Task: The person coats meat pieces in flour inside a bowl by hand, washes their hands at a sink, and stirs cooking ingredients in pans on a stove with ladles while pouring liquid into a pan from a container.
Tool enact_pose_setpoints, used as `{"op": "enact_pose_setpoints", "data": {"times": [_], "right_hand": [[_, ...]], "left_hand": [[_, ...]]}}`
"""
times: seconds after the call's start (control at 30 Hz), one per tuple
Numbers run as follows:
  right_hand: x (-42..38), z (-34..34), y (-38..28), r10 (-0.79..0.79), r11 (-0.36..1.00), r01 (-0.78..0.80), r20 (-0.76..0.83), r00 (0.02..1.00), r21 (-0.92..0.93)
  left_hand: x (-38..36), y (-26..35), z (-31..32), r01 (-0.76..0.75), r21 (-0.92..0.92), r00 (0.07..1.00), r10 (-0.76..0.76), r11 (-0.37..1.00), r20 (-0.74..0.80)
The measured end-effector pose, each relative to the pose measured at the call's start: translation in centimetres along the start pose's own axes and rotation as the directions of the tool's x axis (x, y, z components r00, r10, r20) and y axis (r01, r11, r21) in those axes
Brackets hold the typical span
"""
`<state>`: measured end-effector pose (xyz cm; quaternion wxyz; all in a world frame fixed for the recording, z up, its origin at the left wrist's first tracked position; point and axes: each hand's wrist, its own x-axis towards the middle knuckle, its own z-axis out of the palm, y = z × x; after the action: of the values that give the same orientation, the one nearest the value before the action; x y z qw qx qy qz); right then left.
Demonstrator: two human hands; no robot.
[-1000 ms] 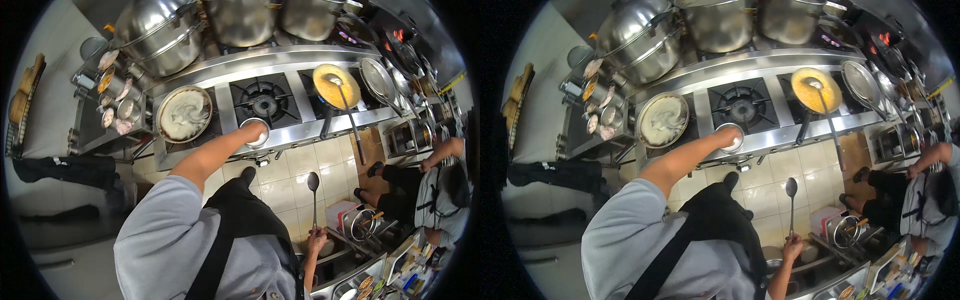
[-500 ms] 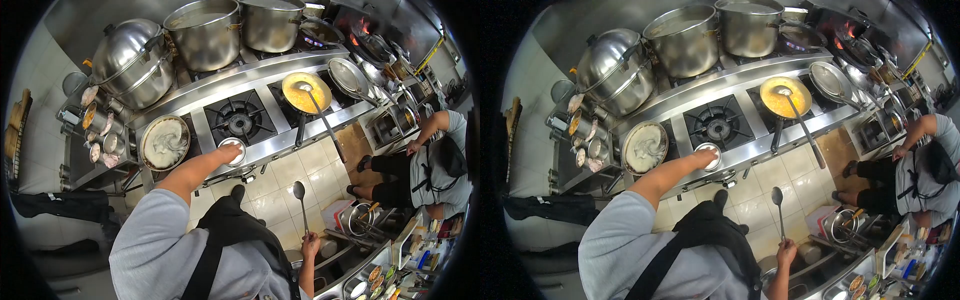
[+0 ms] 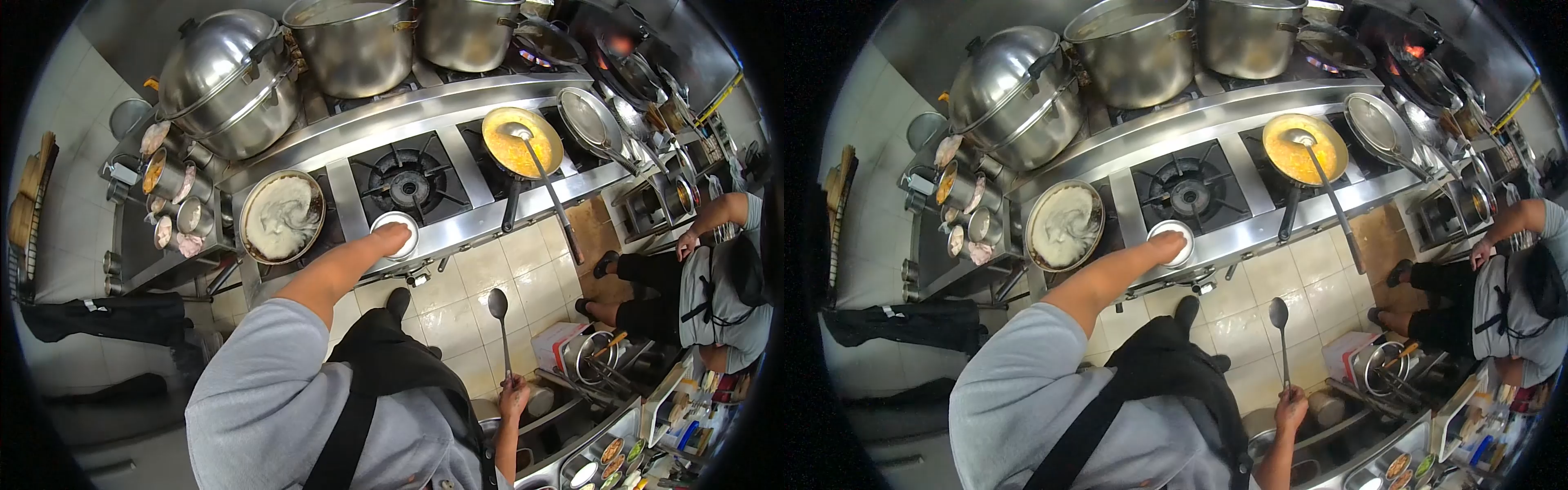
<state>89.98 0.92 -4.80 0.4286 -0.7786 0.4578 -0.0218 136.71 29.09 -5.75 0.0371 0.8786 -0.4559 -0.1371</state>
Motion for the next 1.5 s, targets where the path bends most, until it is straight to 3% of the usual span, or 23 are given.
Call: {"op": "enact_pose_setpoints", "data": {"times": [0.17,0.37,0.47,0.6,0.73,0.83,0.93,0.97,1.07,1.17,1.27,1.5], "right_hand": [[0.9,0.7,1.9,-0.161,0.986,0.162,-0.027,0.987,0.039],[1.1,0.8,2.0,-0.171,0.983,0.173,-0.036,0.985,0.068],[0.5,0.3,0.6,-0.032,0.996,0.031,0.000,1.000,0.080],[-0.1,-0.3,-0.3,-0.090,0.994,0.091,-0.010,0.996,0.054],[0.0,-0.1,0.8,-0.031,0.997,0.032,-0.007,0.999,0.069],[-0.1,0.2,1.1,0.006,0.998,-0.005,-0.005,1.000,0.067],[-0.4,0.1,0.6,0.003,1.000,-0.003,-0.012,1.000,0.025],[-0.4,0.0,0.5,0.000,1.000,0.000,-0.016,1.000,0.009],[-0.5,0.2,1.0,0.026,0.998,-0.025,-0.012,1.000,0.053],[-0.5,0.4,1.4,0.054,0.996,-0.053,-0.007,0.999,0.068],[-0.3,0.9,2.7,-0.133,0.989,0.136,-0.053,0.990,0.057],[0.3,1.1,3.1,-0.162,0.987,0.162,-0.045,0.986,-0.012]], "left_hand": [[0.3,0.5,-0.3,0.072,-0.051,0.997,-0.071,0.996,0.038],[0.0,1.1,-1.0,0.131,-0.109,0.991,-0.129,0.985,0.024],[-0.1,1.0,-0.7,0.174,-0.181,0.983,-0.181,0.968,-0.024],[-0.6,0.9,-2.0,0.215,-0.242,0.975,-0.223,0.946,-0.003],[-0.6,1.2,-3.7,0.171,-0.145,0.984,-0.163,0.975,0.066],[-0.5,0.7,-3.4,0.160,-0.192,0.982,-0.137,0.968,0.129],[-0.6,0.0,-2.5,0.008,-0.117,0.986,0.012,0.993,0.169],[-0.7,0.6,-3.6,-0.018,-0.041,0.967,0.028,0.999,0.255],[-1.2,1.6,-5.2,-0.001,-0.031,0.962,0.009,1.000,0.271],[-1.1,1.3,-4.6,0.009,-0.011,0.979,-0.006,1.000,0.206],[-0.9,1.3,-4.7,0.023,-0.022,0.969,-0.017,0.999,0.246],[-0.2,0.2,-1.2,-0.012,-0.050,0.999,0.015,0.999,0.043]]}}
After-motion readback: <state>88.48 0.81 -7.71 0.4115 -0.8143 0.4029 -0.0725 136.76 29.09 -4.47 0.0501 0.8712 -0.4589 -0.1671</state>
